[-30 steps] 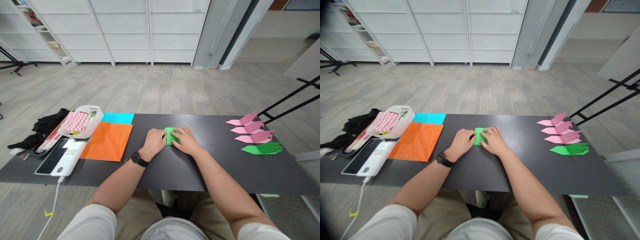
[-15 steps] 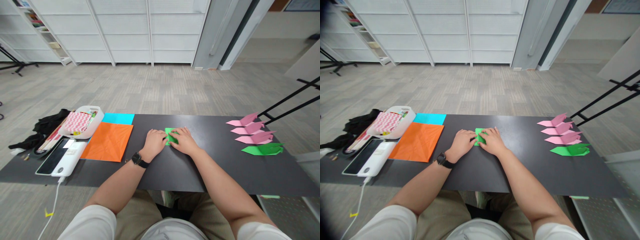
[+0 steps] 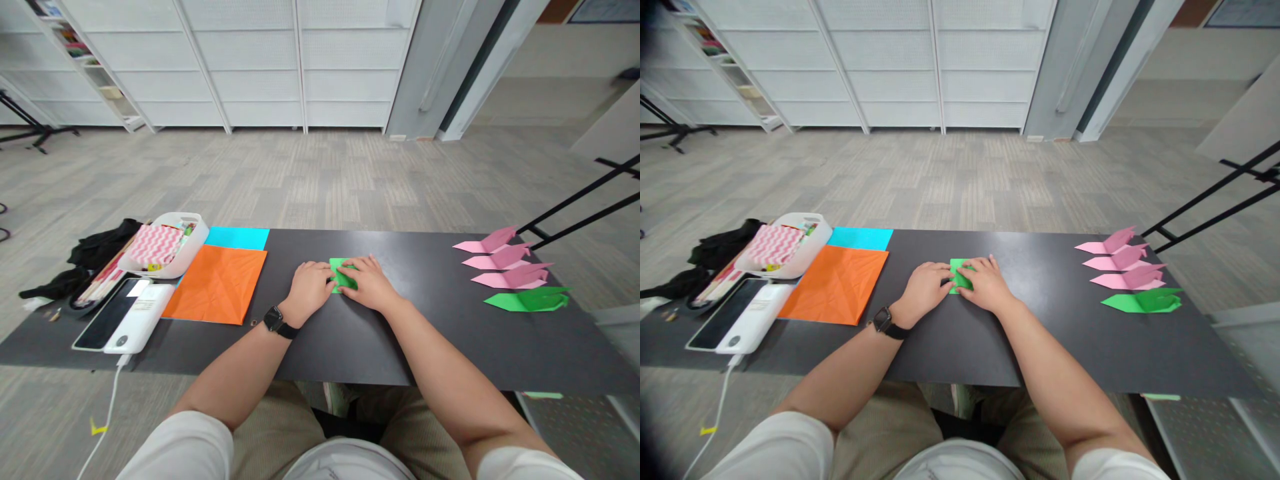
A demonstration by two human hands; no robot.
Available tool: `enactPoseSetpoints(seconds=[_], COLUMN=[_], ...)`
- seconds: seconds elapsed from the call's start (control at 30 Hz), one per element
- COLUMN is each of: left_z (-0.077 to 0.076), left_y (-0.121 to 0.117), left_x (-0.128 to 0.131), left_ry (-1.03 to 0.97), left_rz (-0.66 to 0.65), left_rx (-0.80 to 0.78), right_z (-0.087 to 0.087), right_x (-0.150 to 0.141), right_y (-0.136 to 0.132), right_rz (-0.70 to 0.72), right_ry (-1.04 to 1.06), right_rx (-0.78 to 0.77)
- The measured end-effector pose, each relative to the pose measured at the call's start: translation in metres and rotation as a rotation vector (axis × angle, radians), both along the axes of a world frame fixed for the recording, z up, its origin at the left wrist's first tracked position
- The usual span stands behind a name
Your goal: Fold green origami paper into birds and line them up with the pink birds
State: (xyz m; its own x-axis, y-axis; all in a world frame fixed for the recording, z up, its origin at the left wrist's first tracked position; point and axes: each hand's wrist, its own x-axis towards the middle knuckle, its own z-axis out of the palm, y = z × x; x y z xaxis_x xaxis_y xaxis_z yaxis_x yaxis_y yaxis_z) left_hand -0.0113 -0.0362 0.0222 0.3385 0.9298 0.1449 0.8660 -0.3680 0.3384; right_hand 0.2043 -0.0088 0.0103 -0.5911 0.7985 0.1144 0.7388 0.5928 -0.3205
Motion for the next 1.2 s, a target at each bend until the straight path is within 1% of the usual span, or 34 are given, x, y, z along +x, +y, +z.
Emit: enactPoseSetpoints(seconds=[0.13, 0.33, 0.63, 0.73, 0.8, 0.87, 0.93, 1.0, 1.1, 1.2], left_z=[-0.002, -0.003, 0.005, 0.006, 0.007, 0.007, 0.005, 0.003, 0.001, 0.003], left_y=[0.002, 0.002, 0.001, 0.000, 0.000, -0.001, -0.001, 0.000, 0.000, -0.001], left_x=[0.000, 0.000, -0.002, -0.002, -0.002, -0.002, -0.002, -0.003, -0.004, -0.003], left_ry=[-0.037, -0.061, -0.055, -0.047, -0.044, -0.046, -0.045, -0.045, -0.053, -0.047], left_rz=[-0.028, -0.016, -0.029, -0.022, -0.017, -0.016, -0.018, -0.024, -0.034, -0.034], left_rx=[-0.011, -0.007, -0.019, -0.021, -0.030, -0.041, -0.044, -0.039, -0.028, -0.030], right_z=[0.002, 0.004, 0.005, 0.006, 0.007, 0.006, 0.005, 0.003, 0.001, 0.001], right_x=[0.000, 0.000, -0.003, 0.002, 0.012, 0.025, 0.039, 0.049, 0.053, 0.052], right_y=[-0.001, -0.001, -0.005, -0.003, 0.003, 0.011, 0.018, 0.022, 0.023, 0.022], right_rz=[0.001, 0.007, 0.029, 0.028, -0.009, -0.098, -0.157, -0.183, -0.204, -0.212], right_ry=[-0.005, -0.007, 0.001, 0.037, 0.075, 0.112, 0.102, 0.054, 0.004, -0.019], right_rx=[-0.013, -0.020, -0.015, -0.006, 0.029, 0.081, 0.080, 0.053, 0.035, 0.026])
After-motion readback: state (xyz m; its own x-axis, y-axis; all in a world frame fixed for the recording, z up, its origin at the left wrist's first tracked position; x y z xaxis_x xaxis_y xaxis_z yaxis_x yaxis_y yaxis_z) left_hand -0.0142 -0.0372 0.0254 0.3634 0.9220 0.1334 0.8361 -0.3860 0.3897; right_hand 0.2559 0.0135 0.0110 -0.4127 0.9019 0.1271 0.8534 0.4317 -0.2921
